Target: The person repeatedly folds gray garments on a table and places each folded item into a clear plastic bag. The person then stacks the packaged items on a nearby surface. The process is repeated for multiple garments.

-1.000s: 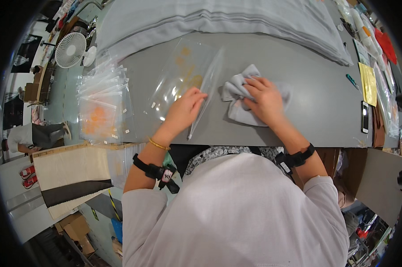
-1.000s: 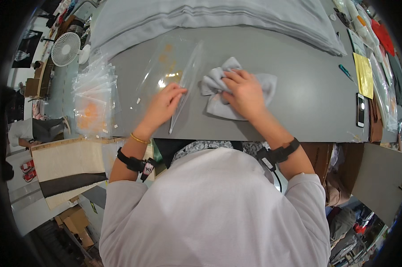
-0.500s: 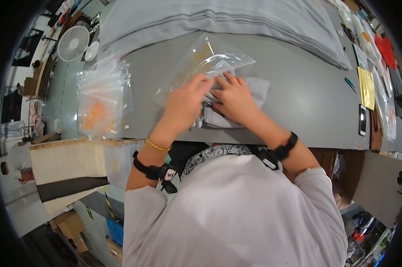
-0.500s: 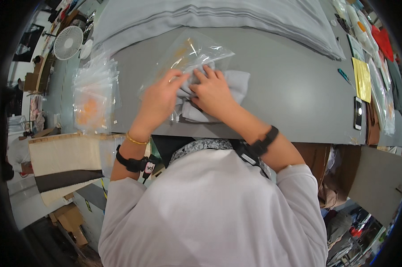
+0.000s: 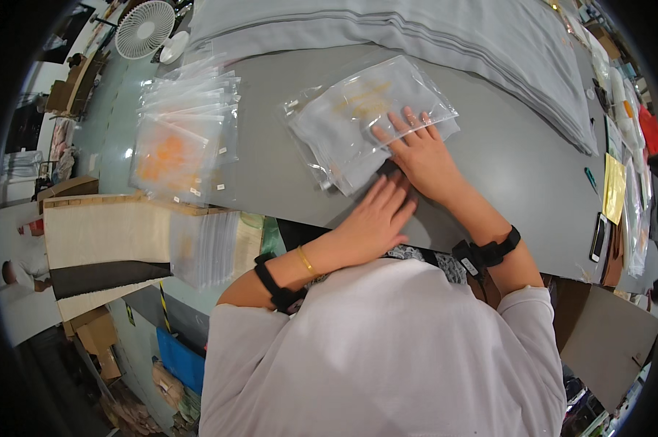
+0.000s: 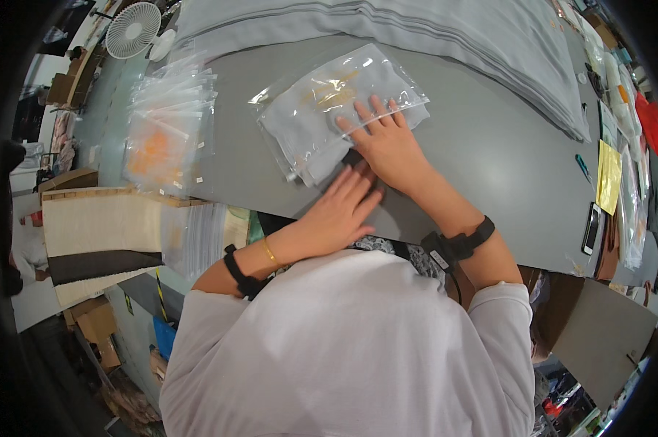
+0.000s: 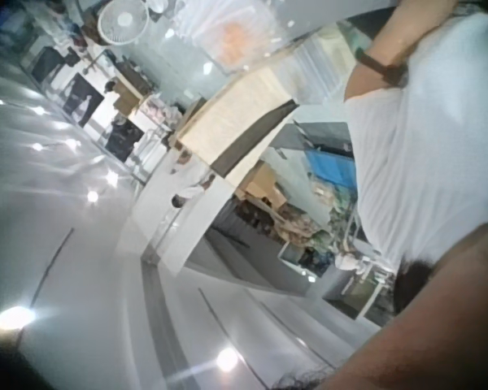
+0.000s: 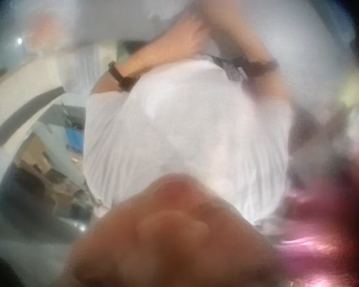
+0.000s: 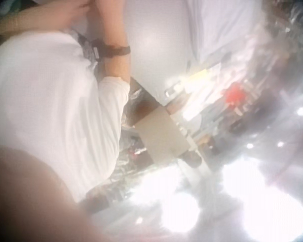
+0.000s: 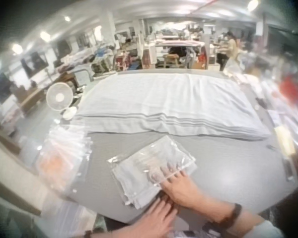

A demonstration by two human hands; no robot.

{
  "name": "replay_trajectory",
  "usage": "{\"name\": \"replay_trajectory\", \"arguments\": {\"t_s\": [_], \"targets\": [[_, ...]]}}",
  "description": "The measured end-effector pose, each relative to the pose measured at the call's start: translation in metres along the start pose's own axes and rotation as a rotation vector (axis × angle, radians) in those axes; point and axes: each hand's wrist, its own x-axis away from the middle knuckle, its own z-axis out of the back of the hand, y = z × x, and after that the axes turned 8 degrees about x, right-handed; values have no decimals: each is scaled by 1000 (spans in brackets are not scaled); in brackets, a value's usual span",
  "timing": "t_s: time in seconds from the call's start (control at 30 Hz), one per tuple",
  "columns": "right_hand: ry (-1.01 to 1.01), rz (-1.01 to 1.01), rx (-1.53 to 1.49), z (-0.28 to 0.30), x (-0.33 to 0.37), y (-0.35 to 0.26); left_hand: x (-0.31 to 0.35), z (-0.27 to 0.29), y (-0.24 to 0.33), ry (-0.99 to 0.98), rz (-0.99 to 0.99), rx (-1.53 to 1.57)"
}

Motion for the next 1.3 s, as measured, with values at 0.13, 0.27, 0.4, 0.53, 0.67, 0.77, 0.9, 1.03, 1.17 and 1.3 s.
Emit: {"name": "replay_trajectory", "arguments": {"t_s": [0.13,0.27,0.4,0.53,0.67,0.77,0.9,1.03,1.17,1.3], "targets": [[-8,-83,23,3,-25,-9,-18,-5,-19,-14,293,4],[49,-159,96,1,-62,-13,-23,14,-22,87,160,-90],[-96,-45,-21,-3,-52,9,-18,15,-28,4,207,-14],[-102,257,-106,7,-24,41,-10,16,-27,32,171,-10],[-70,353,-15,14,-25,30,-2,52,-27,-46,81,179],[-233,248,-24,10,-41,2,-5,90,-61,358,-101,38],[-15,239,-94,7,-47,-21,-20,109,-127,173,54,-175],[-135,46,-25,-2,-39,-25,-32,98,-146,17,56,-180],[17,5,-64,-3,-34,-21,-31,88,-138,-72,89,-255],[-61,71,-76,26,-21,1,-26,82,-143,-67,102,-290]]}}
